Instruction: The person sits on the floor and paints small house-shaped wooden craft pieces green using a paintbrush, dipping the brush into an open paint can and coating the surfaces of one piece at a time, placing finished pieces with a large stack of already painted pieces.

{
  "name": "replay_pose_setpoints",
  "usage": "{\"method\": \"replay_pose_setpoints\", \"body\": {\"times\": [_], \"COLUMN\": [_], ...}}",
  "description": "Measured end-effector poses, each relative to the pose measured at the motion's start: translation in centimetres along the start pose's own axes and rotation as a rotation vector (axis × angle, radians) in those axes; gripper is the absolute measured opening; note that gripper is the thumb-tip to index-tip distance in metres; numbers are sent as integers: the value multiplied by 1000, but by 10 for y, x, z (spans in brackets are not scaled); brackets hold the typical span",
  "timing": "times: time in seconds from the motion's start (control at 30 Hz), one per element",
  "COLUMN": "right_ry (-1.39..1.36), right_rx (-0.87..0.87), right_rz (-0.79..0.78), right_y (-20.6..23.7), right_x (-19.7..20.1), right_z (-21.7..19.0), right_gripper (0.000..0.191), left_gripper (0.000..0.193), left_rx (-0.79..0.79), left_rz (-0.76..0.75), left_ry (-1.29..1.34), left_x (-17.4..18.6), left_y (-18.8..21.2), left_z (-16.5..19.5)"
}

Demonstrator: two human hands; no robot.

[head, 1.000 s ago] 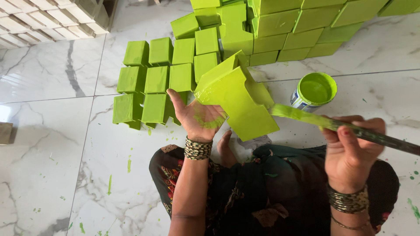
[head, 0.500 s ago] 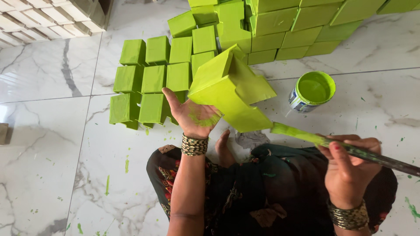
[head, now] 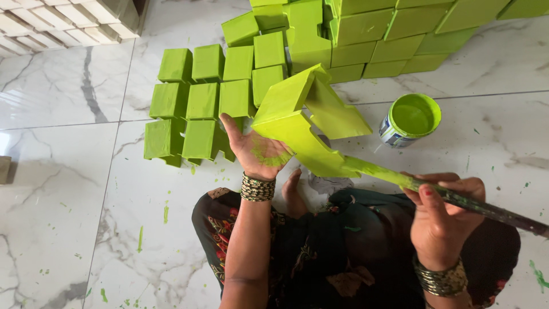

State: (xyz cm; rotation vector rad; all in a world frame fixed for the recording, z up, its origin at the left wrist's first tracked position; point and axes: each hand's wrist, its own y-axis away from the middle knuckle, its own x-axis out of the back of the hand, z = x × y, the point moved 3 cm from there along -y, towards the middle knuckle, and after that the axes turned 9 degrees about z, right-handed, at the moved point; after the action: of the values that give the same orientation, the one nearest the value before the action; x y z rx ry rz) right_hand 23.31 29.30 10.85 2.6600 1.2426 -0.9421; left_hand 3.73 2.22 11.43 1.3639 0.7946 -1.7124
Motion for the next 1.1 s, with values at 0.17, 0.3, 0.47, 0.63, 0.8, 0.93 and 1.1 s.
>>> {"method": "replay_pose_setpoints", "body": {"times": [0.17,0.3,0.47,0.63,0.8,0.93,1.1], "right_ry": [177,-45,-135,-104,-31,14,115], "right_rx": [126,94,37,48,226,274,372], "right_rz": [63,-52,-203,-233,-201,-255,-257], "right_y": [-14,-32,-36,-53,-68,-68,-65], "right_x": [16,-4,-64,-94,-95,-91,-92], "right_z": [-8,-33,-32,-17,-8,-2,12], "right_gripper": [28,34,34,35,32,38,38], "left_gripper": [107,112,115,116,119,119,119], "left_rx": [40,121,191,232,245,243,267], "left_rz": [33,-30,-44,-33,42,18,26], "left_ry": [42,67,63,53,122,65,96], "left_x": [7,9,9,11,22,30,38], "left_y": [0,1,1,-6,-17,-23,-26], "left_z": [7,3,-2,1,9,10,5]}}
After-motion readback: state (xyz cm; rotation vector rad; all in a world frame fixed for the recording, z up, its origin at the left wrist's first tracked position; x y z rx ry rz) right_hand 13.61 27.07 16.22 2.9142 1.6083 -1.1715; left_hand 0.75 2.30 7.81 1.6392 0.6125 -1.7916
